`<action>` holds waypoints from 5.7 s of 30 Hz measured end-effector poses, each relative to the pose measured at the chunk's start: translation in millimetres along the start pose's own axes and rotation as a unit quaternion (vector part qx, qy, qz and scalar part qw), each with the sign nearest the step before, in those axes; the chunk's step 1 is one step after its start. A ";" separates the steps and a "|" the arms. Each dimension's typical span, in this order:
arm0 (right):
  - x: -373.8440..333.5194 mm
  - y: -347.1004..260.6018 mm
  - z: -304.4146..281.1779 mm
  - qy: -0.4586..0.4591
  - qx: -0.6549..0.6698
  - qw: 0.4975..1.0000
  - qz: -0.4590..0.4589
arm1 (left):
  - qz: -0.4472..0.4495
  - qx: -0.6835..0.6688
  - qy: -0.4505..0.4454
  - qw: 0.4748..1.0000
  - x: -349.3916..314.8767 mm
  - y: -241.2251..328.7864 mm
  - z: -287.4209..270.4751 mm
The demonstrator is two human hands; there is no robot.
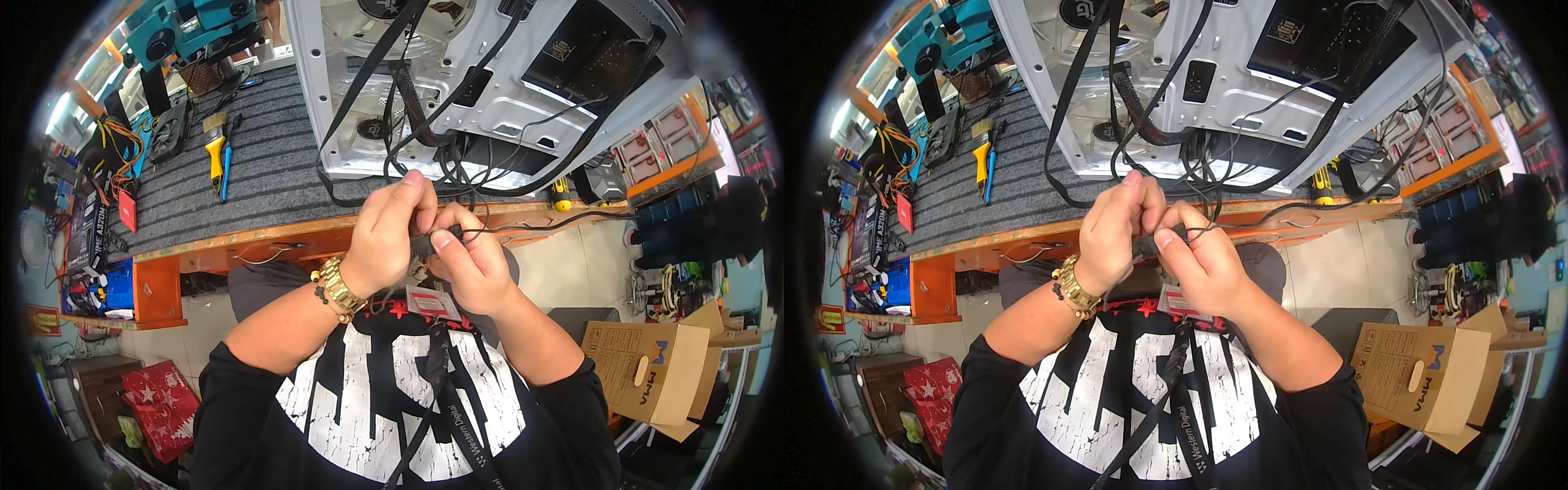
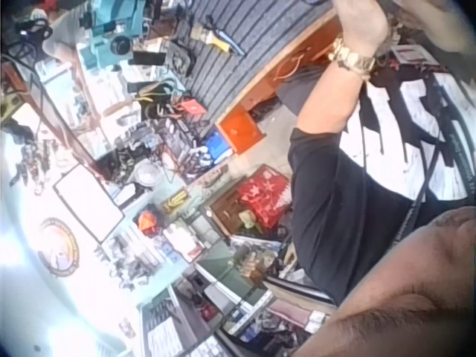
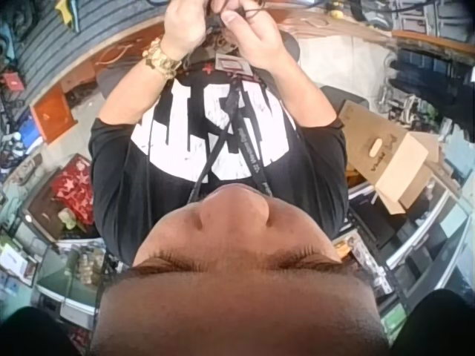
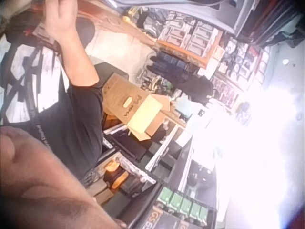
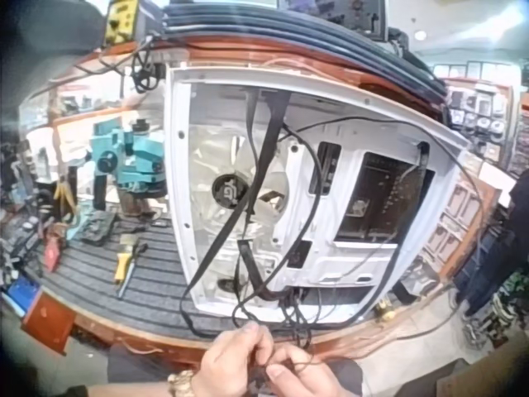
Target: The person connects multiple black and multicolored cables inside a white PC case, secures a component using a screwdriver, and tucks wiring behind the chassis frame.
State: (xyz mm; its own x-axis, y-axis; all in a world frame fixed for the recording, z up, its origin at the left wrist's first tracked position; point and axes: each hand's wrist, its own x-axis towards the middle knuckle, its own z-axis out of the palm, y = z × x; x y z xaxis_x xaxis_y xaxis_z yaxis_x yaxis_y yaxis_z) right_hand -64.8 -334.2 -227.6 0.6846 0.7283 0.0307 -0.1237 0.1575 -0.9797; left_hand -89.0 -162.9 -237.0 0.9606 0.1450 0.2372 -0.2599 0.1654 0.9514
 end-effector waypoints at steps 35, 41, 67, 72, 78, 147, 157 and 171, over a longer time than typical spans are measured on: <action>12.6 -8.6 -12.8 0.116 -0.016 0.989 -0.093 | 0.038 0.195 -0.072 0.977 -17.5 32.1 -52.8; -9.8 -15.8 -49.6 0.135 0.021 0.983 -0.121 | -0.221 0.376 -0.276 0.856 -53.9 7.6 -106.1; -0.4 33.5 -60.8 0.094 -0.052 0.991 -0.076 | -0.355 -0.049 -0.139 0.923 -75.7 -211.5 -95.6; 1.9 33.2 -67.3 0.099 -0.065 0.991 -0.065 | -0.436 -0.167 -0.076 0.881 -79.4 -174.9 -111.2; 3.2 27.7 -64.2 0.073 -0.086 0.990 -0.087 | -0.353 -0.266 -0.129 0.888 -85.4 -113.0 -138.8; 6.2 24.3 -52.7 0.063 -0.014 0.994 -0.090 | -0.180 -0.249 -0.048 0.950 -83.5 17.0 -185.0; 8.2 23.7 -53.1 0.056 -0.013 0.994 -0.097 | -0.160 -0.247 -0.050 0.954 -79.2 17.6 -185.4; 8.1 26.5 -53.3 0.062 -0.017 0.994 -0.093 | -0.165 -0.251 -0.044 0.953 -79.9 22.0 -180.3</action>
State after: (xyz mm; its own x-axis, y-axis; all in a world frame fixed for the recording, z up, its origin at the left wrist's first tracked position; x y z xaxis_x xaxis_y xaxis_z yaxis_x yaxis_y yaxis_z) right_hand -24.3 -359.6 -263.8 0.7773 0.6002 0.1885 0.0359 0.2567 -0.9658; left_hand -189.3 5.0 -270.5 0.9970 -0.0741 -0.0215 0.0639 0.6366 0.7686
